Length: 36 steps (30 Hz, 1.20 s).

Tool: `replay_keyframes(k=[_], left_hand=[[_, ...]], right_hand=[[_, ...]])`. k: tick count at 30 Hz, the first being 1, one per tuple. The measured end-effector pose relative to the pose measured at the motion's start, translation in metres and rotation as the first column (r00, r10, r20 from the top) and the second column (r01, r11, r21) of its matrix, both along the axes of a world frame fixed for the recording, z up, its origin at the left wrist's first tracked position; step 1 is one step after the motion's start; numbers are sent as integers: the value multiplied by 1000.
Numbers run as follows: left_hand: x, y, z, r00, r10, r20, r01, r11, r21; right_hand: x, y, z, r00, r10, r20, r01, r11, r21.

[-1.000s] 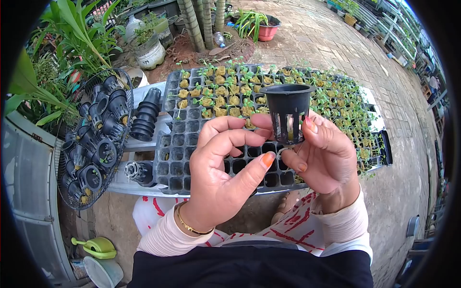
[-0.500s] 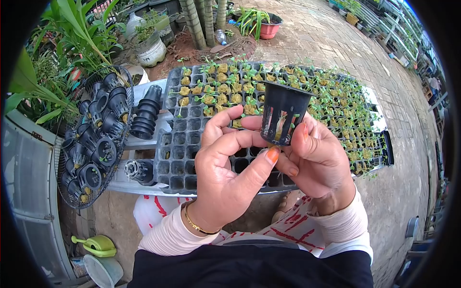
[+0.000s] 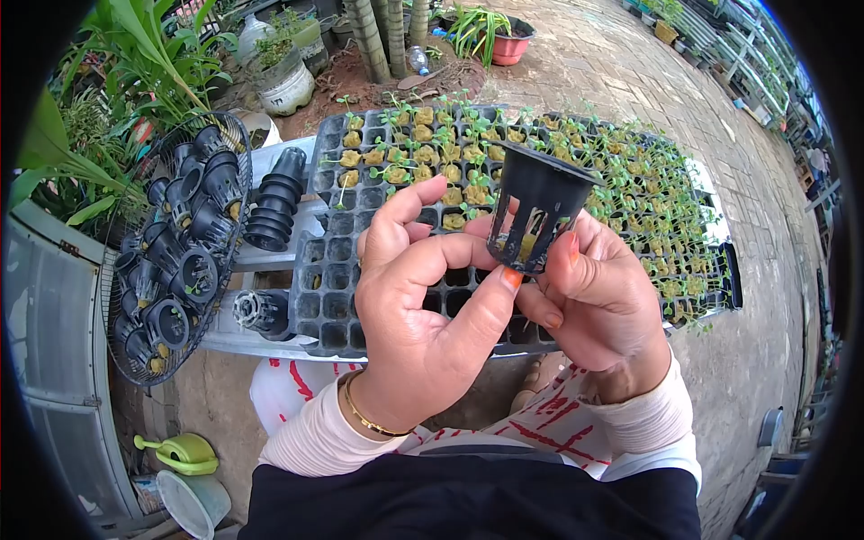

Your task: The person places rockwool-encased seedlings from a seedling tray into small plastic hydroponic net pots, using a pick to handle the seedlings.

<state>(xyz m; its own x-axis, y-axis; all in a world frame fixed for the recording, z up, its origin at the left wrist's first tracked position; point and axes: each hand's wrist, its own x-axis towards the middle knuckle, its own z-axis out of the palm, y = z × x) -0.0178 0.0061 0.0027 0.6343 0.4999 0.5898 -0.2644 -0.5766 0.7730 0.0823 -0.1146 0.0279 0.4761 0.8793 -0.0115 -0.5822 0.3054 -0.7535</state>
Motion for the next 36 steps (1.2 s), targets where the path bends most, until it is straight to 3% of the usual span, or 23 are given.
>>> replay_keyframes(k=[6, 8, 11, 13, 14, 15, 16, 17, 18, 20, 21, 23, 24, 25, 27, 29, 31, 32, 33, 35, 36], left_hand=[[2, 0, -2, 1000, -7, 18, 7, 1000, -28], [0, 3, 1, 994, -105, -36, 104, 994, -31], [-9, 7, 14, 982, -122, -145, 123, 992, 2], [-13, 6, 14, 986, -100, -130, 111, 991, 77], [-13, 0, 12, 982, -189, -26, 188, 981, -46], [-12, -2, 11, 961, -261, 88, 273, 949, -159], [-10, -1, 9, 919, -376, 123, 390, 913, -121], [-9, -5, 8, 919, -376, 121, 390, 913, -121], [-6, -14, 6, 887, -388, 251, 446, 862, -242], [-2, -25, 6, 848, -334, 411, 502, 755, -422], [-2, -25, 7, 848, -335, 411, 502, 756, -420], [-5, -26, 11, 876, -252, 412, 473, 618, -628], [-3, -23, 8, 884, -256, 392, 452, 686, -570], [-3, -20, 9, 883, -257, 392, 452, 687, -569], [-3, -13, 12, 809, -252, 531, 587, 415, -696], [0, -3, 5, 770, -299, 563, 638, 394, -662], [0, 1, 5, 723, -346, 597, 689, 300, -660], [-1, 1, 6, 783, -395, 480, 620, 435, -654], [-1, 1, 6, 782, -400, 479, 622, 433, -653], [0, 0, 5, 709, -396, 584, 698, 269, -664], [0, -1, 5, 708, -400, 582, 698, 268, -664]], right_hand=[[4, -1, -3, 998, 5, 64, -4, 1000, -10], [9, -3, -3, 997, -21, 81, 21, 1000, -1], [9, -4, 2, 996, -47, 72, 46, 999, 6], [2, 4, 0, 914, -271, 303, 249, 962, 110], [-2, 0, 6, 898, -276, 342, 272, 960, 61], [-1, 0, 0, 811, -294, 507, 278, 954, 108], [-3, 1, -3, 739, -328, 588, 331, 938, 107], [-4, 2, -4, 658, -355, 664, 382, 918, 111], [-4, 1, -4, 660, -355, 662, 383, 917, 110], [-3, -1, -3, 227, -327, 917, 456, 868, 197], [-3, -1, -1, 226, -329, 917, 457, 867, 198], [-4, -1, 2, -105, -328, 939, 426, 838, 341], [2, 1, -4, -131, -359, 924, 370, 847, 381], [2, -2, -2, -131, -360, 924, 370, 847, 382], [2, -10, 8, 132, -309, 942, 425, 876, 228], [0, -17, 19, 388, -250, 887, 435, 898, 63], [-1, -21, 27, 664, -269, 697, 456, 885, -93], [5, -19, 20, 650, -292, 702, 397, 918, 14], [4, -19, 20, 649, -297, 701, 402, 916, 15], [2, -18, 20, 711, -211, 671, 354, 932, -82], [4, -19, 17, 649, -211, 731, 355, 934, -46]])
